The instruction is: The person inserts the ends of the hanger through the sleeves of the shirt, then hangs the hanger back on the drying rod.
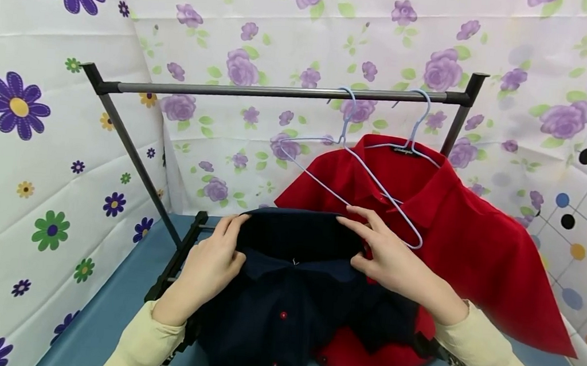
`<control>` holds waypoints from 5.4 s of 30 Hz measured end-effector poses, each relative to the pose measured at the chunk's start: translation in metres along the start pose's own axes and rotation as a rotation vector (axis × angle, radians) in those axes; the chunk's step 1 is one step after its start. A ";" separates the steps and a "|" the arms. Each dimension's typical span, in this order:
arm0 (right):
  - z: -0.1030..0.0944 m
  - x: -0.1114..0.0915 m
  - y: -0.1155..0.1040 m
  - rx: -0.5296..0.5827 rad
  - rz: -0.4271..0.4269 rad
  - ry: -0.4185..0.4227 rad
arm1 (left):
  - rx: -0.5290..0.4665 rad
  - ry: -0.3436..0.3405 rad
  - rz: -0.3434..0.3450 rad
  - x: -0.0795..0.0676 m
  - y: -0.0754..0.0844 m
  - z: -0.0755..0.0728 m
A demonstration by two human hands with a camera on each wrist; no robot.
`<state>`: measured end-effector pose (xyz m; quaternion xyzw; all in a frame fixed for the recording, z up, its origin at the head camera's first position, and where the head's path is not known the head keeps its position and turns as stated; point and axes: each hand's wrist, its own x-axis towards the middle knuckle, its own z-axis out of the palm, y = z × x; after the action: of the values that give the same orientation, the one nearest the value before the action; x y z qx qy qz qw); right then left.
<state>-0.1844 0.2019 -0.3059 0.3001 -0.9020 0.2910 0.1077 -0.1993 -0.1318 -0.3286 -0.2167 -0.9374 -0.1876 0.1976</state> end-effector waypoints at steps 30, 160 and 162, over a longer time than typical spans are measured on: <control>0.009 -0.014 0.008 -0.046 0.025 0.094 | -0.298 -0.109 0.060 0.009 0.017 0.003; 0.029 -0.061 0.042 0.474 -0.042 0.213 | -0.345 0.072 0.266 0.037 0.064 0.005; 0.030 -0.062 0.042 0.468 -0.058 0.228 | -0.343 0.072 0.273 0.037 0.066 0.005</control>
<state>-0.1610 0.2414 -0.3726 0.3079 -0.7831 0.5206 0.1447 -0.1997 -0.0625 -0.2983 -0.3653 -0.8461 -0.3232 0.2148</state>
